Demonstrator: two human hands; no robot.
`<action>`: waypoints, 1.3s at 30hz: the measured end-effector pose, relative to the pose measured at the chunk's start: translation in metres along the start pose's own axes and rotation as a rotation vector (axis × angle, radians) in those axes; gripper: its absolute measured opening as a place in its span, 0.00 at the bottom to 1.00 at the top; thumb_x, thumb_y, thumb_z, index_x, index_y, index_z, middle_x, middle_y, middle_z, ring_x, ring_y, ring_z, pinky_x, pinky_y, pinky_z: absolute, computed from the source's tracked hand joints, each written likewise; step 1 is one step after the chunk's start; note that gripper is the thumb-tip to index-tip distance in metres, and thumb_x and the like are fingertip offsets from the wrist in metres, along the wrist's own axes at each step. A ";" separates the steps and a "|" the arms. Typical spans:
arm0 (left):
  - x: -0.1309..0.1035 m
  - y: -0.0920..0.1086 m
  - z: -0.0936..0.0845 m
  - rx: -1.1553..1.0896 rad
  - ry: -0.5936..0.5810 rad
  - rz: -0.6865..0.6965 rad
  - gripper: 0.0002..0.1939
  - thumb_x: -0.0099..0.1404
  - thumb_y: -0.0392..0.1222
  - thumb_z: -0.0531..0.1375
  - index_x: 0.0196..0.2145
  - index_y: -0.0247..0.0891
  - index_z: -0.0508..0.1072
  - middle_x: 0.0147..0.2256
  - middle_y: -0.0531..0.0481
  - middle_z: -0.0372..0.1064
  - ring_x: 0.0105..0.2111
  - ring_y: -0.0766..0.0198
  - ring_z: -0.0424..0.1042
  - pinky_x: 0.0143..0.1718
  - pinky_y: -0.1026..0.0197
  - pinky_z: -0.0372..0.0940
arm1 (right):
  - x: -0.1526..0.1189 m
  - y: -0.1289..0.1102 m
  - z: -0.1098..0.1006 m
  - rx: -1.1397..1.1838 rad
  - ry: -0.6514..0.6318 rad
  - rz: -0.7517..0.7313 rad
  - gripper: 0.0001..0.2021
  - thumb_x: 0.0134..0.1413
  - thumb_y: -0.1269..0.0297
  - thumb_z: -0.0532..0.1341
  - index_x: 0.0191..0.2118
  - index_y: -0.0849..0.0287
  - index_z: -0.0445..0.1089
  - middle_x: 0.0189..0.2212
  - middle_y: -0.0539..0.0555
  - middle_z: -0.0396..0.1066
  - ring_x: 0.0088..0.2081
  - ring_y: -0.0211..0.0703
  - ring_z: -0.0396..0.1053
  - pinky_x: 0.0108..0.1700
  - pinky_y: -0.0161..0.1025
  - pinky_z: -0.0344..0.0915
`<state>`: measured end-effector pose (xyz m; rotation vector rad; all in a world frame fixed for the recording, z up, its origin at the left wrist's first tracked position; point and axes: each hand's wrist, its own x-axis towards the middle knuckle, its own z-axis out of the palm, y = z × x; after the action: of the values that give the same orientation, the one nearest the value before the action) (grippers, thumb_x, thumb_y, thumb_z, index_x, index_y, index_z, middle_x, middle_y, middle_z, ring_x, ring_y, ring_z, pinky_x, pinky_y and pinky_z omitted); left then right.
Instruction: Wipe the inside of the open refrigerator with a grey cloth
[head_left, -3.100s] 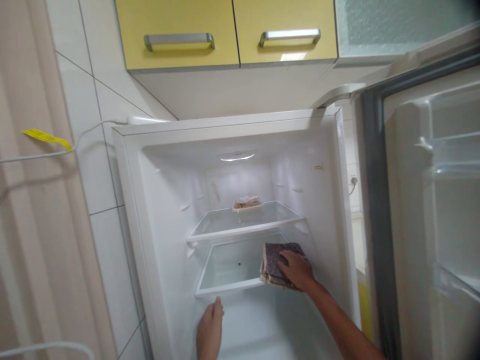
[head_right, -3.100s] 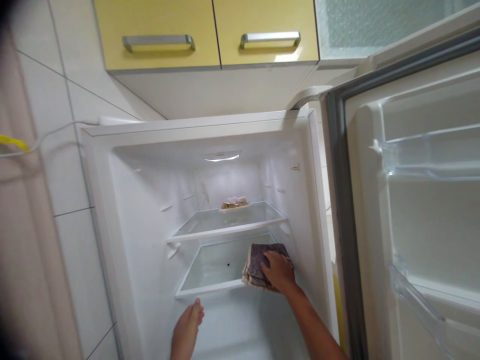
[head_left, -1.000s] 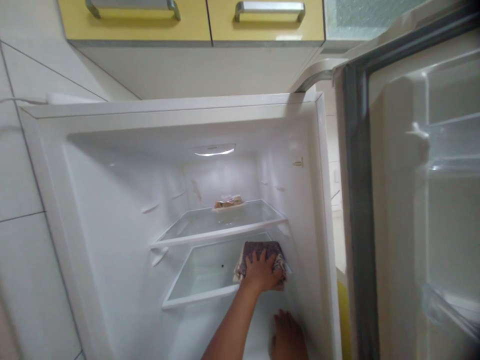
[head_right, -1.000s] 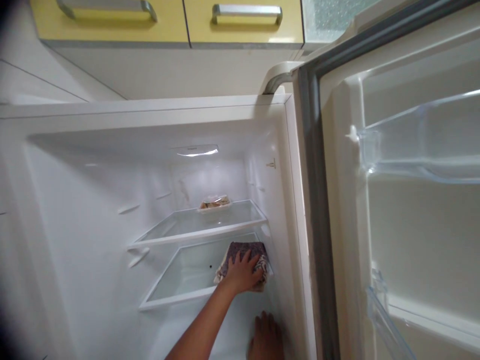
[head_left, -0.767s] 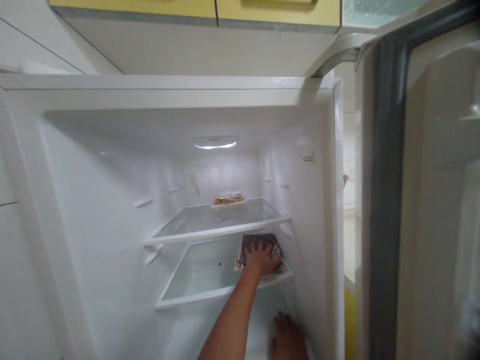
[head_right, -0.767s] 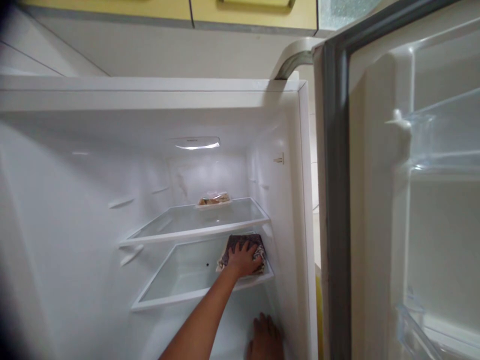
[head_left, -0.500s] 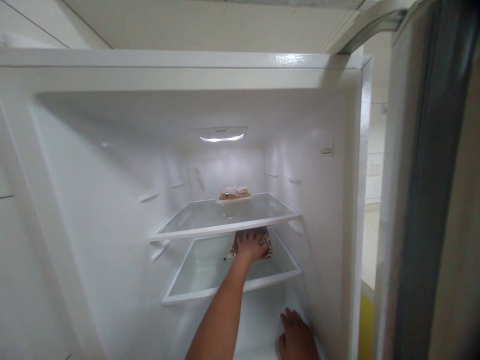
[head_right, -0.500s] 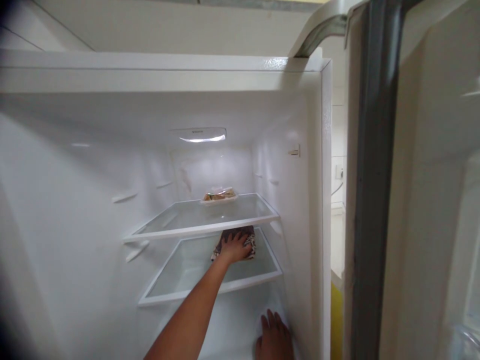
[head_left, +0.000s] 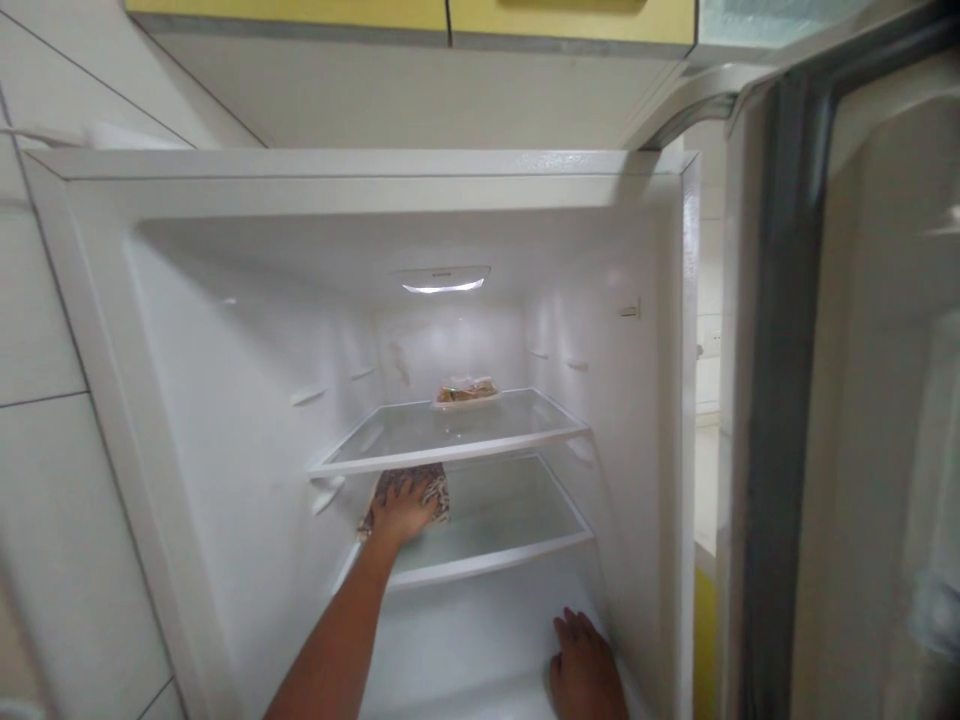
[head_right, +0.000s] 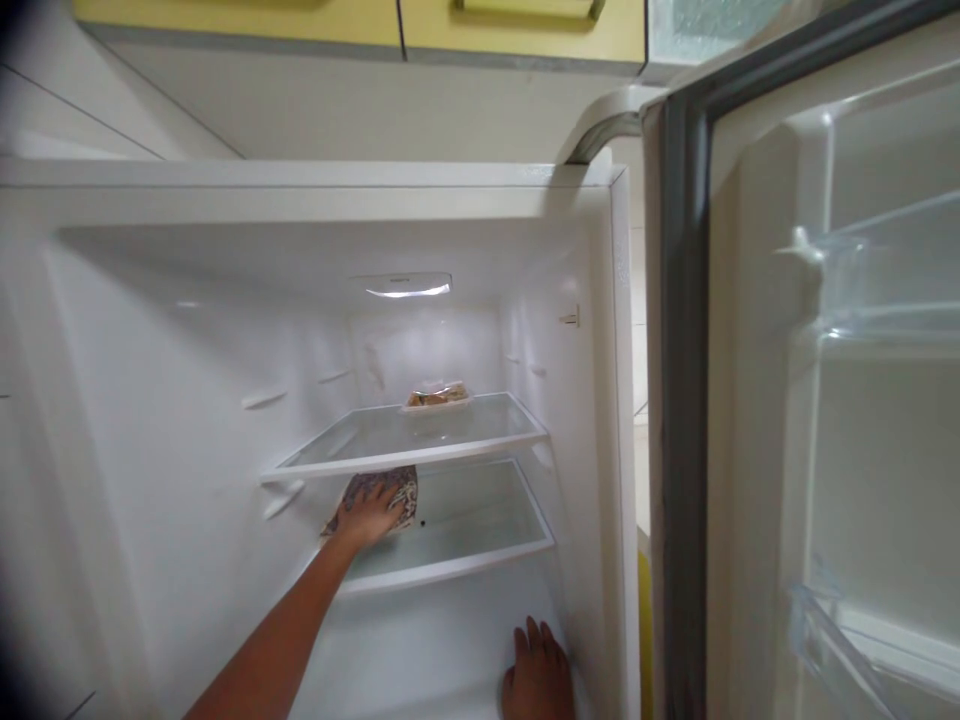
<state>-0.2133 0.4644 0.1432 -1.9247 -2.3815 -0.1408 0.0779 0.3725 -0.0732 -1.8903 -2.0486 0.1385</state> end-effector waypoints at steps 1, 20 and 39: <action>-0.001 0.001 -0.001 -0.002 -0.002 -0.005 0.37 0.66 0.63 0.42 0.69 0.50 0.55 0.72 0.43 0.47 0.70 0.35 0.47 0.65 0.29 0.45 | 0.002 0.000 0.004 0.005 0.000 0.000 0.27 0.56 0.74 0.52 0.61 0.61 0.69 0.64 0.58 0.64 0.66 0.54 0.60 0.67 0.49 0.57; -0.023 0.220 0.017 -0.124 -0.031 0.390 0.37 0.65 0.64 0.41 0.68 0.52 0.56 0.72 0.41 0.45 0.70 0.34 0.44 0.64 0.25 0.41 | 0.016 0.005 0.036 0.050 0.107 0.039 0.28 0.51 0.75 0.54 0.57 0.57 0.73 0.62 0.56 0.67 0.64 0.54 0.63 0.65 0.51 0.59; -0.134 0.072 -0.006 -0.098 0.036 0.304 0.34 0.66 0.61 0.44 0.67 0.52 0.59 0.70 0.46 0.52 0.70 0.39 0.49 0.68 0.33 0.43 | -0.003 0.002 -0.007 0.023 0.092 0.011 0.29 0.53 0.77 0.48 0.60 0.69 0.69 0.58 0.62 0.71 0.60 0.46 0.69 0.63 0.38 0.62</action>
<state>-0.1150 0.3481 0.1349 -2.2783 -2.0633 -0.2726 0.0820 0.3681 -0.0675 -1.8588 -1.9685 0.0765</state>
